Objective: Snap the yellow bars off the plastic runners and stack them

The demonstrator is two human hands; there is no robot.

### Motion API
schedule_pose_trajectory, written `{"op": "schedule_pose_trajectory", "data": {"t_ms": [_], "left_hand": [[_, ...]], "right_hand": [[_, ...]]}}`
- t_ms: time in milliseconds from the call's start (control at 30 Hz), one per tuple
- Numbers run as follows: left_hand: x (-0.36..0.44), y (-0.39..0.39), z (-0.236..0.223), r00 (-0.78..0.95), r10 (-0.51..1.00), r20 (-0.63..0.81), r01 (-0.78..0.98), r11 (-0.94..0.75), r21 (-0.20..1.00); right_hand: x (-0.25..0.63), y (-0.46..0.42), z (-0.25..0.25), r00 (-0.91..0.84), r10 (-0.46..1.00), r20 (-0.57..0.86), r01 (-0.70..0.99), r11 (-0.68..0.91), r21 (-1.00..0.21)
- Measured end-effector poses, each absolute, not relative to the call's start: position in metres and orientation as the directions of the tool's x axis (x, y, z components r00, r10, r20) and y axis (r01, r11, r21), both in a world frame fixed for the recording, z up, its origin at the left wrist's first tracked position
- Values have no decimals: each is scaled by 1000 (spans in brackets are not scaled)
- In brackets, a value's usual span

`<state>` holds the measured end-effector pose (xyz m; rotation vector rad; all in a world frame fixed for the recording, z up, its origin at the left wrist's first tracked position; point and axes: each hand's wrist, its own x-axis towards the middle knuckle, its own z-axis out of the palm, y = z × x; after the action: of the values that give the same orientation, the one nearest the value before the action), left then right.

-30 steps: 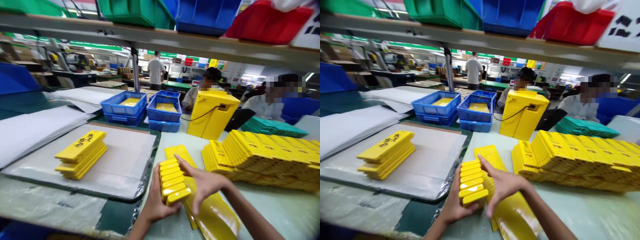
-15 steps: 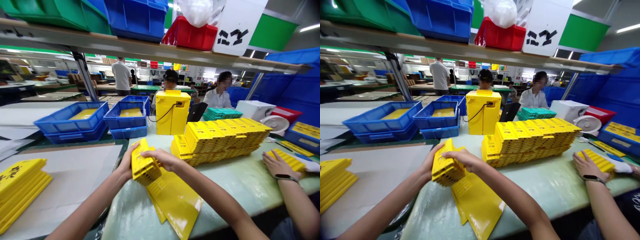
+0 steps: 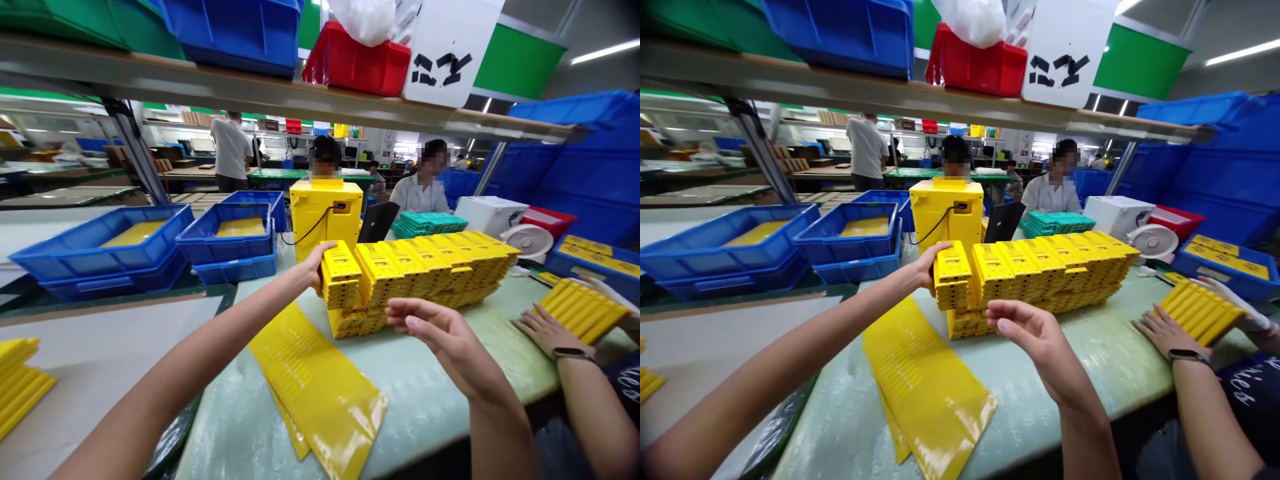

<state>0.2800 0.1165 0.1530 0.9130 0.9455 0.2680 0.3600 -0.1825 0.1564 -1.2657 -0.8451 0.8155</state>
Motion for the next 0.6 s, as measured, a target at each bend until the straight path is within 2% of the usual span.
{"op": "schedule_pose_trajectory", "data": {"t_ms": [133,333,600], "left_hand": [[288,116,151,541,561,-627,243,609,755],[293,123,148,607,568,-556,144,610,780],[323,108,142,683,570,-456,59,580,813]], "right_hand": [[382,-184,132,520,854,16,-113,88,-990],[412,-166,94,634,774,-16,-137,92,-986],[434,-158,60,649,759,-61,-157,55,-986]]}}
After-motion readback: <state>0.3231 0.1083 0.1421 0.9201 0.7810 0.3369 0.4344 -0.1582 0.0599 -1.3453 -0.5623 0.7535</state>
